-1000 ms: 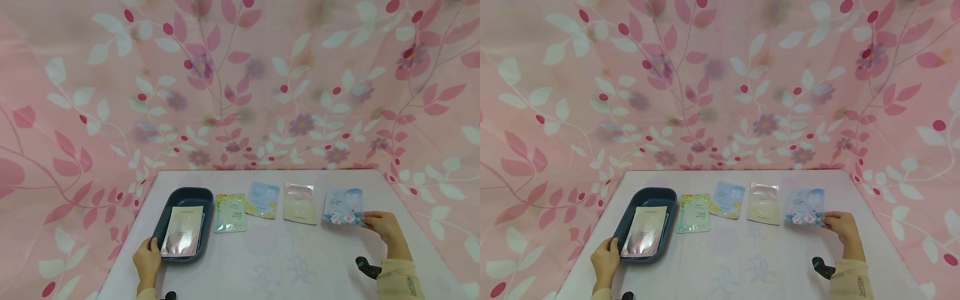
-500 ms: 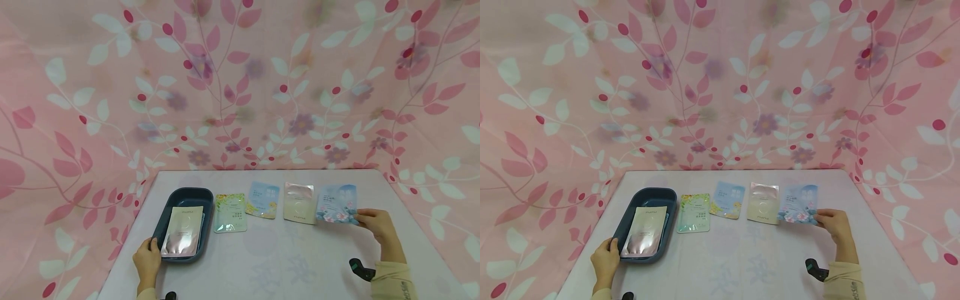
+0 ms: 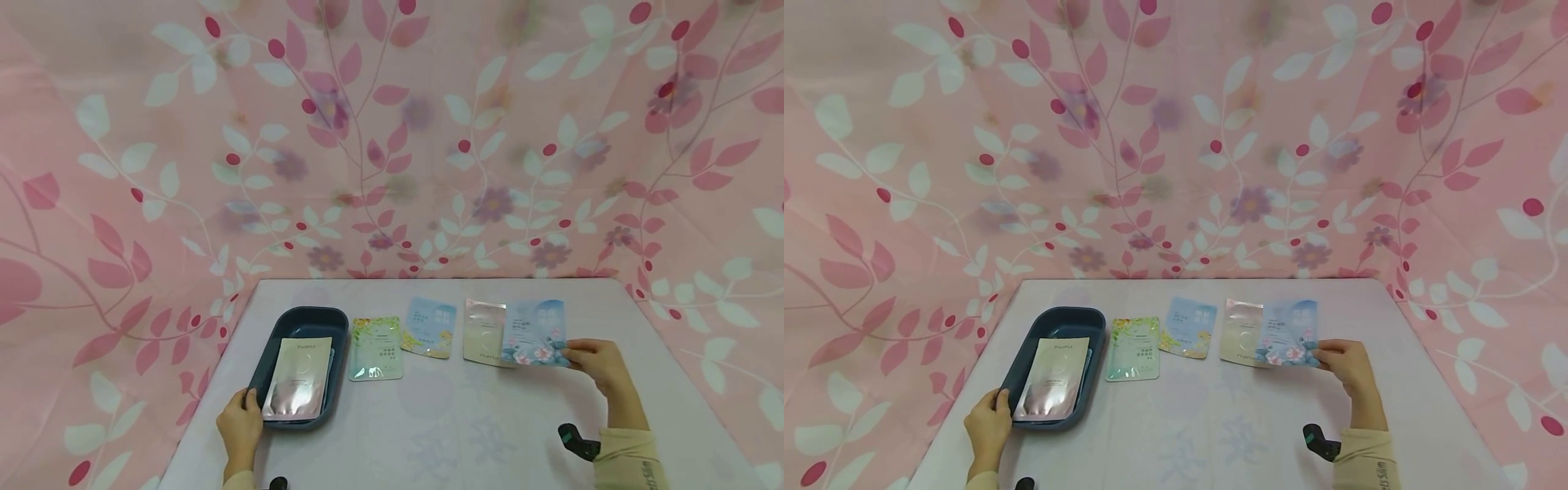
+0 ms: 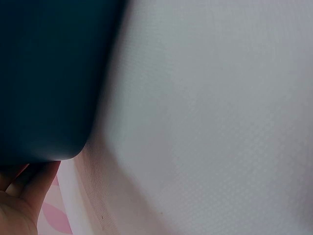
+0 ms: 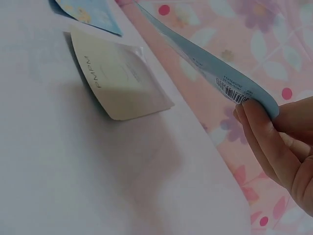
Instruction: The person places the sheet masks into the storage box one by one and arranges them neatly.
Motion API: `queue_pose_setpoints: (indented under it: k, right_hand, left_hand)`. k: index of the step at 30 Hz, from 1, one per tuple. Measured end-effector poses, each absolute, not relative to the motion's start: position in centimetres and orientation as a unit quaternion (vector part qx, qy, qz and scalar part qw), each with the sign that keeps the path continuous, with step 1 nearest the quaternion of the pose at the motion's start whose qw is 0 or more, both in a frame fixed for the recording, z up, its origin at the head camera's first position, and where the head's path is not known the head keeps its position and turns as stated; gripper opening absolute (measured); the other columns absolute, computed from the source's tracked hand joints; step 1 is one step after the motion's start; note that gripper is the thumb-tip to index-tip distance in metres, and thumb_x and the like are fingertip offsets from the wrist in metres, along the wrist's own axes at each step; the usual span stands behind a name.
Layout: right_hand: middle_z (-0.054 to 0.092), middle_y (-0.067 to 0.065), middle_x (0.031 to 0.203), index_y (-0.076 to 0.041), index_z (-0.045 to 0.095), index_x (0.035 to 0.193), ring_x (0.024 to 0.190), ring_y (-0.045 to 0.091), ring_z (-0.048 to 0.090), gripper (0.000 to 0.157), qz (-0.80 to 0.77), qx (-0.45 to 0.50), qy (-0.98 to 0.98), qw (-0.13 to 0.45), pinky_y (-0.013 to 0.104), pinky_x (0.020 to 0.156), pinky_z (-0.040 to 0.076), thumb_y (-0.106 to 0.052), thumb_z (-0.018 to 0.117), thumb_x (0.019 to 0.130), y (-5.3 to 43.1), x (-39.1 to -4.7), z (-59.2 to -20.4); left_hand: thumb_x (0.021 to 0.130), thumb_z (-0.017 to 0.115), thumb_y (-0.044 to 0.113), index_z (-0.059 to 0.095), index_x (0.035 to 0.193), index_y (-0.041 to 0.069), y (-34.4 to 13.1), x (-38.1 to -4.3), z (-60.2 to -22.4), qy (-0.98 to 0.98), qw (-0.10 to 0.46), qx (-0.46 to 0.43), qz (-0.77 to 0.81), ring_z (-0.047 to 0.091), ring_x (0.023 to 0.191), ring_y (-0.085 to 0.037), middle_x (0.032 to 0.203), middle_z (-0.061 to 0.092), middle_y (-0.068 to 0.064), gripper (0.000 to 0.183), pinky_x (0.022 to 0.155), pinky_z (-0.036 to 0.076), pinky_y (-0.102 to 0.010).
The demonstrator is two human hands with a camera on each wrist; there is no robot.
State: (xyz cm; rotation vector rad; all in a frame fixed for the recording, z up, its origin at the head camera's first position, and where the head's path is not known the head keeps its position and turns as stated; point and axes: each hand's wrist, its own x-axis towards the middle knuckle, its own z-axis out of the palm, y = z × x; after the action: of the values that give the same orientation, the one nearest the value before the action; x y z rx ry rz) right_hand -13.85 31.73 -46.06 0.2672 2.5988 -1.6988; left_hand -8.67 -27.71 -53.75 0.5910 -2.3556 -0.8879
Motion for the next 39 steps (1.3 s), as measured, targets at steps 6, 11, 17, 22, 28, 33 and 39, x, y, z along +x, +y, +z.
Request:
queue_pose_setpoints:
  k: [6, 11, 17, 22, 28, 33, 39]
  right_hand:
    - [0.06, 0.027, 0.099, 0.027, 0.048, 0.114, 0.067, 0.003, 0.062, 0.038, -0.547, 0.081, 0.833, 0.02, 0.022, 0.065, 0.054, 0.003, 0.06, 0.087, 30.3, -14.2, -46.0]
    - [0.059, 0.03, 0.103, 0.027, 0.048, 0.115, 0.068, 0.002, 0.062, 0.038, -0.555, 0.073, 0.828, 0.022, 0.022, 0.066, 0.054, 0.003, 0.058, 0.087, 29.1, -14.4, -45.8]
    - [0.061, 0.029, 0.101, 0.027, 0.049, 0.114, 0.069, 0.003, 0.062, 0.037, -0.556, 0.061, 0.828, 0.028, 0.023, 0.067, 0.055, 0.003, 0.059, 0.087, 27.9, -14.7, -45.5]
    - [0.062, 0.03, 0.101, 0.026, 0.05, 0.113, 0.069, 0.003, 0.062, 0.034, -0.562, 0.05, 0.825, 0.032, 0.023, 0.067, 0.055, 0.004, 0.058, 0.087, 26.9, -14.9, -45.4]
    - [0.064, 0.029, 0.1, 0.024, 0.052, 0.113, 0.073, 0.005, 0.063, 0.034, -0.558, 0.038, 0.828, 0.046, 0.025, 0.069, 0.055, 0.002, 0.058, 0.089, 25.4, -15.2, -45.4]
    - [0.064, 0.028, 0.098, 0.023, 0.054, 0.11, 0.074, 0.009, 0.063, 0.031, -0.56, 0.029, 0.826, 0.055, 0.026, 0.068, 0.055, 0.002, 0.059, 0.088, 24.0, -15.6, -45.4]
    - [0.064, 0.028, 0.098, 0.023, 0.055, 0.108, 0.075, 0.012, 0.064, 0.029, -0.56, 0.01, 0.826, 0.067, 0.027, 0.067, 0.055, 0.003, 0.059, 0.087, 22.5, -15.9, -45.4]
  left_hand:
    - [0.091, 0.053, 0.003, 0.061, 0.101, -0.017, -27.8, -8.6, -53.8, -0.877, 0.273, 0.219, -0.33, 0.054, 0.092, -0.059, 0.099, 0.06, -0.038, 0.024, 0.082, 0.04, -0.061]
    - [0.09, 0.053, 0.003, 0.061, 0.1, -0.017, -27.8, -8.7, -53.9, -0.876, 0.278, 0.215, -0.33, 0.055, 0.091, -0.059, 0.098, 0.06, -0.038, 0.024, 0.081, 0.04, -0.061]
    - [0.091, 0.053, 0.004, 0.06, 0.102, -0.017, -27.8, -8.6, -53.9, -0.876, 0.27, 0.218, -0.335, 0.054, 0.092, -0.059, 0.099, 0.06, -0.038, 0.025, 0.083, 0.04, -0.061]
    - [0.091, 0.053, 0.004, 0.06, 0.101, -0.017, -27.7, -8.6, -53.9, -0.876, 0.273, 0.216, -0.334, 0.054, 0.092, -0.059, 0.099, 0.06, -0.038, 0.025, 0.082, 0.04, -0.061]
    - [0.09, 0.054, 0.002, 0.061, 0.099, -0.018, -27.7, -8.7, -53.9, -0.874, 0.286, 0.21, -0.331, 0.056, 0.09, -0.058, 0.095, 0.061, -0.038, 0.023, 0.08, 0.041, -0.061]
    - [0.09, 0.054, 0.002, 0.061, 0.098, -0.018, -27.7, -8.7, -53.9, -0.874, 0.288, 0.207, -0.331, 0.057, 0.089, -0.057, 0.094, 0.061, -0.037, 0.022, 0.079, 0.042, -0.061]
    - [0.089, 0.055, 0.0, 0.061, 0.096, -0.018, -27.7, -8.7, -53.8, -0.874, 0.299, 0.203, -0.326, 0.057, 0.087, -0.057, 0.092, 0.061, -0.038, 0.021, 0.078, 0.042, -0.061]
